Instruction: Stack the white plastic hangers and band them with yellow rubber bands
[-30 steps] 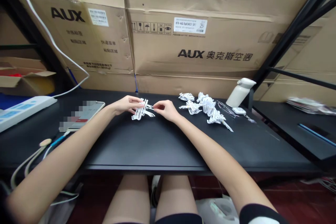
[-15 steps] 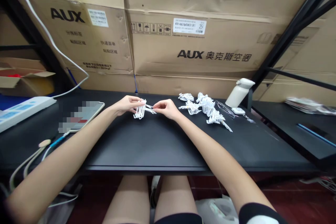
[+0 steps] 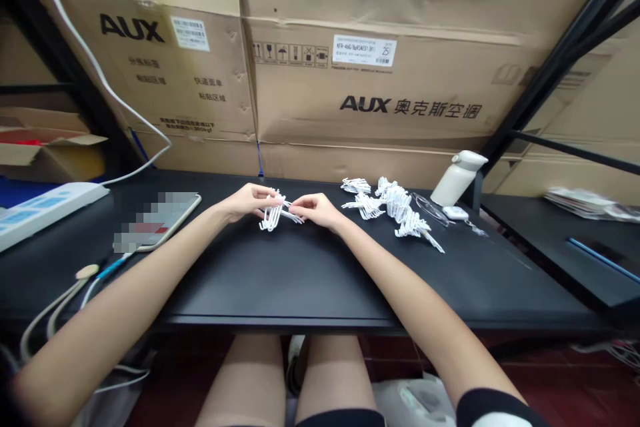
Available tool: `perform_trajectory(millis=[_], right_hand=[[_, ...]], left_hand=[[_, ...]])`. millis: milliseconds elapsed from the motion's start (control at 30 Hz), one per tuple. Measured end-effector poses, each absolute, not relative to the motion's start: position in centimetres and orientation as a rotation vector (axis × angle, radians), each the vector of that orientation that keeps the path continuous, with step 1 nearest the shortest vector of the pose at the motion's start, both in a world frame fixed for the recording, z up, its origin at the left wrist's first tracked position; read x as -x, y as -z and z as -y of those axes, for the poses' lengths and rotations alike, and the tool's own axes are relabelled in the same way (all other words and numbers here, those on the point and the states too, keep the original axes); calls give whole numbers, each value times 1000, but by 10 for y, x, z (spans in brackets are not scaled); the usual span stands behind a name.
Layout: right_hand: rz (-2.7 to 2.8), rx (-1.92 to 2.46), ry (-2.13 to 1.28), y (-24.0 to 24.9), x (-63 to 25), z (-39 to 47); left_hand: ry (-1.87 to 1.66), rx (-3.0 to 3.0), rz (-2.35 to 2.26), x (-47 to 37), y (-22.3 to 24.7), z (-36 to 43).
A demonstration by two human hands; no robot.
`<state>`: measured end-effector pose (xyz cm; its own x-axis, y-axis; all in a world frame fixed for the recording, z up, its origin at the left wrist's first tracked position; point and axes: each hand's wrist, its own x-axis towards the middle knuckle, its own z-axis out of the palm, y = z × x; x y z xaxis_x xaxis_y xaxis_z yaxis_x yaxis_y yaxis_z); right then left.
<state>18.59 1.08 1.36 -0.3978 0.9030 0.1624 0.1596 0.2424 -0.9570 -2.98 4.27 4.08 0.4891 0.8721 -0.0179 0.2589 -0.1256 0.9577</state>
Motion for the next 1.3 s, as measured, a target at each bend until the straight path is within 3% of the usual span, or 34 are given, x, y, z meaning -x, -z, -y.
perform_trajectory(millis=[233,500,900,1300], right_hand=[[1789,966,-1513,-16,-179,-2],[1788,987,-1470,-16,-177,1],[1850,963,-1398,-13,-176,-3],[1912,971,-1361,-14,-175,0]], left_hand=[[-696,-1694,-946,24,-37,-40],[-756,-1807,-929,21,-28,-44],[-1130,-2266,-926,7,-15,-39],[-979,-2400,-930,4,-23,-33]])
